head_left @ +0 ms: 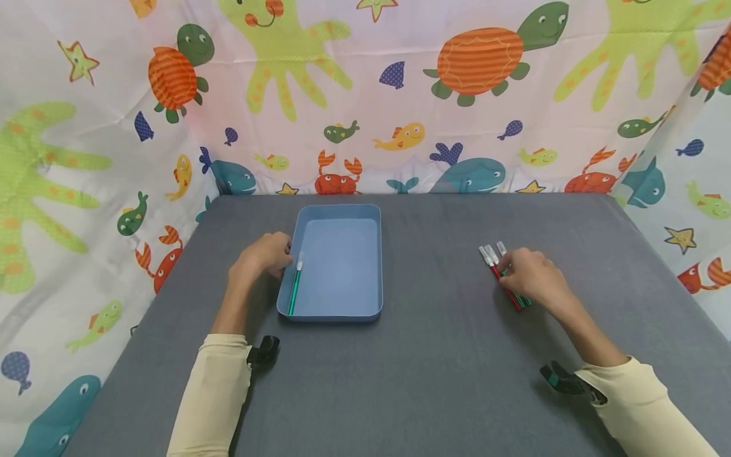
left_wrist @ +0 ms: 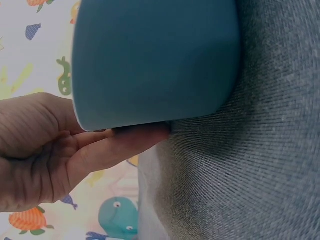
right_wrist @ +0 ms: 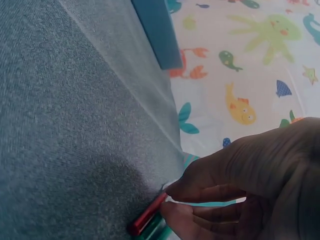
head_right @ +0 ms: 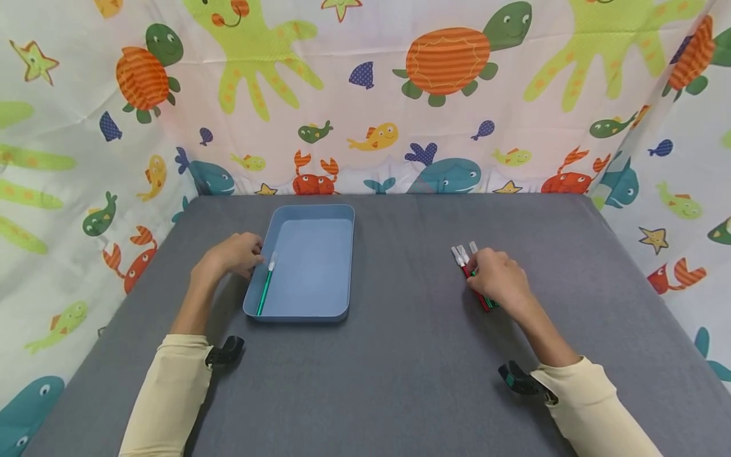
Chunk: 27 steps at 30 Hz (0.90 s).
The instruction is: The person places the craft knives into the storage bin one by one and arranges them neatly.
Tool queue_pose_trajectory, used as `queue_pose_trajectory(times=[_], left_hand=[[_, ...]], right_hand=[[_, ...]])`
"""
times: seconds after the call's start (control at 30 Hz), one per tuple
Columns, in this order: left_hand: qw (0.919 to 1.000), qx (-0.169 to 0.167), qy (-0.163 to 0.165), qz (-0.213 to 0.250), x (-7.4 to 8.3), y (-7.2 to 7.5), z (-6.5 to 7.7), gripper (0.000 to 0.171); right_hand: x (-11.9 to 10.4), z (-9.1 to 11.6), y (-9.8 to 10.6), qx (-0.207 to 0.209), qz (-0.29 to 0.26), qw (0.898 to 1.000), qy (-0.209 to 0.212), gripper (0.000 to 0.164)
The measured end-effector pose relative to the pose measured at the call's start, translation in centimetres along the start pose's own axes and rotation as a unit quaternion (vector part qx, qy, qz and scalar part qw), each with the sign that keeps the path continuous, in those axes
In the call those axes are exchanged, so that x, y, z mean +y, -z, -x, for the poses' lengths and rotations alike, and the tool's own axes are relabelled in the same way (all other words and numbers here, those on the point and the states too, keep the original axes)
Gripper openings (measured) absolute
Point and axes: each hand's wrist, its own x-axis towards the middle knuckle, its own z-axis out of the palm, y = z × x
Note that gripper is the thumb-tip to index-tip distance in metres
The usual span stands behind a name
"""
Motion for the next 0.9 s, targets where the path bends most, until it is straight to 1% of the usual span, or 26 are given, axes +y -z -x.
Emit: queue_pose_trajectory(times=[0.1,0.17,0.33,0.4,0.7,0.9], left_hand=[[1.0,0.0,0.002,-0.005,0.1,0.0,0.0,0.047],[1.0,-0.001,0.001,-0.009,0.1,0.0,0.1,0.047],[0.9999,-0.007,0.006,-0.01,0.3,0.0,0.1,0.047],[0.9999,-0.01,0.006,-0.01,0.3,0.1,0.1,0.046],[0.9999,-0.009,0.005,-0.012,0.1,0.2,0.1,0.046],[1.0,-0.005,-0.001,-0.002,0.0,0.1,0.3,0.046]], right_hand=[[-0.1,0.1,-0.3,0.012,0.008,1.0,0.009,0.026],[-0.1,0.1,-0.6,0.021,0.008,1.0,0.014,0.023],[-0.2,0.2,-1.2,0.034,0.002,0.999,0.014,0.006],[-0.2,0.2,-1.4,0.035,0.003,0.999,0.014,0.003],[-0.6,-0.1,-1.7,0.041,0.007,0.999,0.018,0.011],[-0.8,-0.2,-1.9,0.06,0.015,0.998,0.026,0.017]])
